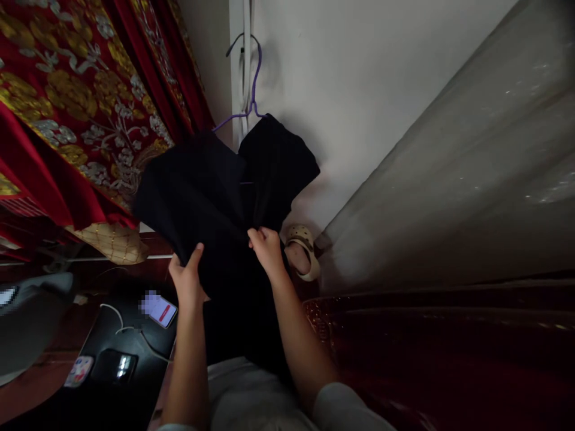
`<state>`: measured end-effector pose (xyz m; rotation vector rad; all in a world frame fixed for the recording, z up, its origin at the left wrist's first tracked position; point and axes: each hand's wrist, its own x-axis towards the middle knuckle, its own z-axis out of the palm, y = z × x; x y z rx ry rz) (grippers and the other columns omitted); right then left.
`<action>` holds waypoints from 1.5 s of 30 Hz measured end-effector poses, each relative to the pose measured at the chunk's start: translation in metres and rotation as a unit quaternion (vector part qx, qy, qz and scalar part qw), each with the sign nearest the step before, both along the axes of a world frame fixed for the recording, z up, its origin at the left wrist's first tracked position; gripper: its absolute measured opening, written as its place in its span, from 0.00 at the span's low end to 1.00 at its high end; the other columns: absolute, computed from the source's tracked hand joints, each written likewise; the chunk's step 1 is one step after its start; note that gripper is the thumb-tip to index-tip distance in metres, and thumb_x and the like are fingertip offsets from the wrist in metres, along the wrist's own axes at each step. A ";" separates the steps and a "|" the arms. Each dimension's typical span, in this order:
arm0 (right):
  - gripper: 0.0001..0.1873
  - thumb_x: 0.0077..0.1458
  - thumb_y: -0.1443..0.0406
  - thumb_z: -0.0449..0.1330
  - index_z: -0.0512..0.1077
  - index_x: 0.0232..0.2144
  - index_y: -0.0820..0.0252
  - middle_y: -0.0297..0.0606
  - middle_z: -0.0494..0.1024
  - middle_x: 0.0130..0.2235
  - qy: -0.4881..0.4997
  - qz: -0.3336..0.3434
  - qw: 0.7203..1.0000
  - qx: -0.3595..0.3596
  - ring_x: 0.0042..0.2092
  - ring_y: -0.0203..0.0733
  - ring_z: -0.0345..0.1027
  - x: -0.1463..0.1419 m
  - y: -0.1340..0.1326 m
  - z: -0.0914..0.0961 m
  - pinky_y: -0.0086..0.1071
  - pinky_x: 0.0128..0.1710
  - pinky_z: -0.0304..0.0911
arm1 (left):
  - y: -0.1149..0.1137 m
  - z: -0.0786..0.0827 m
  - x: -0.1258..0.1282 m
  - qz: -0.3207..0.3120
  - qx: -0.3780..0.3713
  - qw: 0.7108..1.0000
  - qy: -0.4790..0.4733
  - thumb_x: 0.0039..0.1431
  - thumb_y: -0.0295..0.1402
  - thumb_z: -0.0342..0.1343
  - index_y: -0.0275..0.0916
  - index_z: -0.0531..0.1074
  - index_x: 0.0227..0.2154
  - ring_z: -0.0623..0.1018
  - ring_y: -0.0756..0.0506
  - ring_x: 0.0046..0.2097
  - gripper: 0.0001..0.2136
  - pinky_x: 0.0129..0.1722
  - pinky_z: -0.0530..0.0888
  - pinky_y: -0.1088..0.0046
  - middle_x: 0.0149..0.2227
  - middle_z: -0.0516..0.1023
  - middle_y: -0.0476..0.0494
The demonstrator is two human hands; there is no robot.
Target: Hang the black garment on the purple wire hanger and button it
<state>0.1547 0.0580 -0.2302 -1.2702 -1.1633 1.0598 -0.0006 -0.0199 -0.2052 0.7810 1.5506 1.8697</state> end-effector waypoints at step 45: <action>0.11 0.56 0.68 0.56 0.59 0.24 0.57 0.27 0.58 0.22 -0.042 0.099 0.969 0.223 0.24 0.31 0.52 0.059 -0.052 0.041 0.28 0.25 0.50 | 0.155 0.163 0.038 -0.160 0.368 0.683 0.610 0.74 0.39 0.54 0.39 0.78 0.38 0.78 0.48 0.40 0.12 0.43 0.77 0.66 0.36 0.81 0.46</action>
